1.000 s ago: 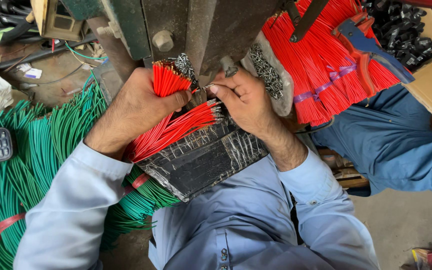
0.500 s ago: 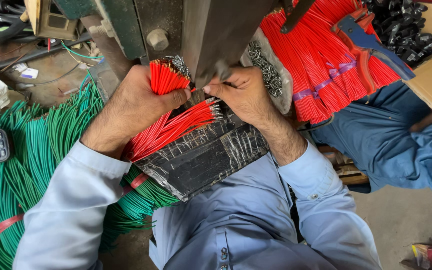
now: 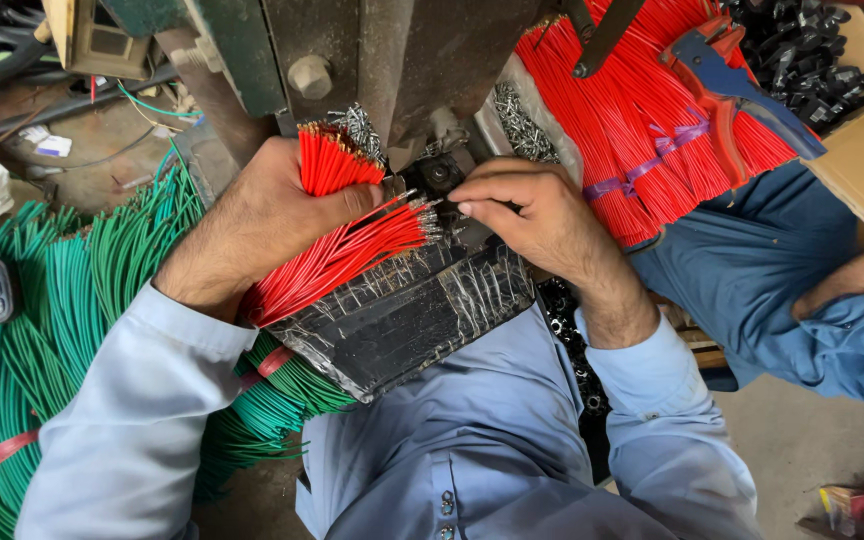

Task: The person holds a bundle of red insulated wires in one hand and fits a small metal terminal onto the stripped end of each wire, then uses a bench-mounted crimping press to crimp the terminal onto the wire, repeating this for successive wires and letting finished wires rest on the work surface.

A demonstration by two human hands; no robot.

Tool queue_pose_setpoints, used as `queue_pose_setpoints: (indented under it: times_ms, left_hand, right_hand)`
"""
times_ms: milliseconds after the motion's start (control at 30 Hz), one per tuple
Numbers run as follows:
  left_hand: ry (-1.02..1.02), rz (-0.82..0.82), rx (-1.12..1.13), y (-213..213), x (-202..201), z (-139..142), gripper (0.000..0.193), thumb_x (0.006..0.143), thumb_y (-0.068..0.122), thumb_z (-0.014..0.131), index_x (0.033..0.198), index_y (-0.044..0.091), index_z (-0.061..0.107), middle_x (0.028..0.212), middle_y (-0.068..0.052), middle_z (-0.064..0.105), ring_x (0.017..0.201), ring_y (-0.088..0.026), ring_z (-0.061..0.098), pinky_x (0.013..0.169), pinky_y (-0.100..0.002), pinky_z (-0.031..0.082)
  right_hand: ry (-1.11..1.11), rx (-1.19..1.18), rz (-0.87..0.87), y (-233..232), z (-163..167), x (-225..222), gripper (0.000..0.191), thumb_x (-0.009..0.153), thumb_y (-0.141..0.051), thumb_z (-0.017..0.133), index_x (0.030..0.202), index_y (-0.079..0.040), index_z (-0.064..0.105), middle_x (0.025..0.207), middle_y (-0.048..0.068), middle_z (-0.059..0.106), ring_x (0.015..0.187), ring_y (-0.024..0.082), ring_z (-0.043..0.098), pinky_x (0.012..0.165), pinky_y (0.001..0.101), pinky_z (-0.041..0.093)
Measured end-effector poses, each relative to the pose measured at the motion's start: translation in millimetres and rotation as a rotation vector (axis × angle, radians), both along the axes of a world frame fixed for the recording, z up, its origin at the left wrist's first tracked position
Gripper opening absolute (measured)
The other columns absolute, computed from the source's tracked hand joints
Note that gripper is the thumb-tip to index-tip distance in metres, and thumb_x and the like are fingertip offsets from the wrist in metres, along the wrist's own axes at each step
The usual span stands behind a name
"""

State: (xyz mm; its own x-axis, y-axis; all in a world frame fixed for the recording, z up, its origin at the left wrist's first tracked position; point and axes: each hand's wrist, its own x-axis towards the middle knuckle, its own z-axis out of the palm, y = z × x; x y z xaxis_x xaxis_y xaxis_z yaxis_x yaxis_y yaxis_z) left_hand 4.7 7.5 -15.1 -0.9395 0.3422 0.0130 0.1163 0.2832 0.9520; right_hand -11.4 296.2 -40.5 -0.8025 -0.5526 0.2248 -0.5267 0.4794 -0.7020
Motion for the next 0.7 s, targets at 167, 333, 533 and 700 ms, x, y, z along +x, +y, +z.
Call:
queue_pose_setpoints:
  times_ms: [167, 333, 533, 700]
  left_hand:
    - [0.093, -0.045, 0.053, 2.7, -0.6, -1.6, 0.013, 0.091, 0.012, 0.073, 0.098, 0.001, 0.074, 0.08, -0.001, 0.072, 0.076, -0.007, 0.065, 0.068, -0.028, 0.055]
    - [-0.018, 0.019, 0.013, 2.5, 2.9, 1.8, 0.015, 0.093, 0.014, 0.073, 0.095, -0.001, 0.073, 0.076, -0.004, 0.07, 0.071, -0.01, 0.063, 0.064, -0.031, 0.054]
    - [0.099, 0.054, -0.085, 1.4, 0.7, -0.8, 0.016, 0.091, 0.015, 0.073, 0.099, 0.001, 0.073, 0.075, -0.005, 0.072, 0.07, -0.012, 0.065, 0.065, -0.032, 0.053]
    - [0.102, 0.027, 0.006, -1.8, -1.1, -6.6, 0.017, 0.092, 0.016, 0.071, 0.099, 0.001, 0.072, 0.077, -0.004, 0.072, 0.072, -0.01, 0.064, 0.066, -0.031, 0.054]
  right_hand:
    - [0.2, 0.145, -0.008, 4.2, -6.3, 1.7, 0.01, 0.095, -0.009, 0.073, 0.104, -0.005, 0.075, 0.098, 0.009, 0.069, 0.097, 0.023, 0.069, 0.088, 0.0354, 0.056]
    - [-0.135, -0.147, -0.213, -3.3, -20.0, 0.5, 0.008, 0.103, -0.003, 0.059, 0.11, -0.001, 0.064, 0.097, 0.006, 0.071, 0.089, 0.013, 0.071, 0.076, 0.0291, 0.059]
    - [-0.153, -0.573, 0.113, -29.9, -40.3, -22.0, 0.011, 0.105, 0.002, 0.061, 0.115, 0.002, 0.066, 0.107, 0.01, 0.074, 0.102, 0.015, 0.074, 0.095, 0.03, 0.064]
    - [-0.14, -0.457, -0.033, -39.5, -47.1, -27.7, 0.006, 0.101, -0.002, 0.07, 0.105, 0.002, 0.068, 0.098, 0.008, 0.075, 0.094, 0.011, 0.072, 0.086, 0.0273, 0.06]
